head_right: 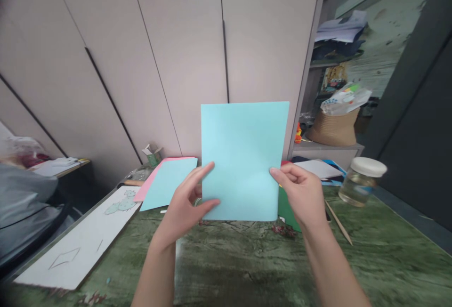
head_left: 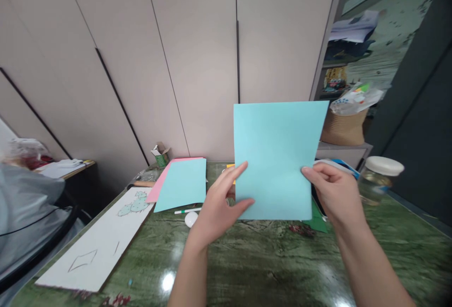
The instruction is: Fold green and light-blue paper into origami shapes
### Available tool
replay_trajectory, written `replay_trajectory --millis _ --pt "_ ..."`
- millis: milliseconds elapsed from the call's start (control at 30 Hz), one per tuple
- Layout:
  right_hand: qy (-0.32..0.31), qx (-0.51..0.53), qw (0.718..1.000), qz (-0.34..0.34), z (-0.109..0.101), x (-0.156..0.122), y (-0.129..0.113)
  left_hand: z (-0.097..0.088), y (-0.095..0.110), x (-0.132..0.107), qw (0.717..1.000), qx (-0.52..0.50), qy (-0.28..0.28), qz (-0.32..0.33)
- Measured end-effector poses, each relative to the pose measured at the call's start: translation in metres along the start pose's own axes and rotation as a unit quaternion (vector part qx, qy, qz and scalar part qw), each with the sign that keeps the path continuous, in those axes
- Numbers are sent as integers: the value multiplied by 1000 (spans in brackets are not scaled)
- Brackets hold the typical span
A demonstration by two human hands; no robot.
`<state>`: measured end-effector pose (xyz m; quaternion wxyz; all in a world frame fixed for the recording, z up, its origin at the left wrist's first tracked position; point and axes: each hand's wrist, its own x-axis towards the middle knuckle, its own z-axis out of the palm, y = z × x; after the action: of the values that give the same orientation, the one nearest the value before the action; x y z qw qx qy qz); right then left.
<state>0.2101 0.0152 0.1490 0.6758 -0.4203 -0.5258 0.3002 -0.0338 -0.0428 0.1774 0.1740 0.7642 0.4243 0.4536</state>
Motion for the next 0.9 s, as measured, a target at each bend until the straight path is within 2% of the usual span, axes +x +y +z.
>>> replay_trajectory --millis 67,167,233,433,500,667,900 --pt "-5 -16 1000 1 -1 1 -1 0 -1 1 1000 -1 2 -4" --pt "-56 -1 998 17 -3 2 -1 1 -4 2 1000 -12 13 -12" --pt "-69 7 997 21 -4 3 -1 2 -6 3 999 -22 22 -14" --pt "-16 -27 1000 -3 -1 2 -3 5 -9 4 999 -35 29 -15" --pt "-18 -28 999 4 -1 2 -4 5 -8 4 999 -36 31 -12" --pt "-75 6 997 34 -4 5 0 3 -9 4 999 -35 34 -17" --pt "-27 -18 999 8 -1 5 3 3 -10 4 999 -35 30 -18"
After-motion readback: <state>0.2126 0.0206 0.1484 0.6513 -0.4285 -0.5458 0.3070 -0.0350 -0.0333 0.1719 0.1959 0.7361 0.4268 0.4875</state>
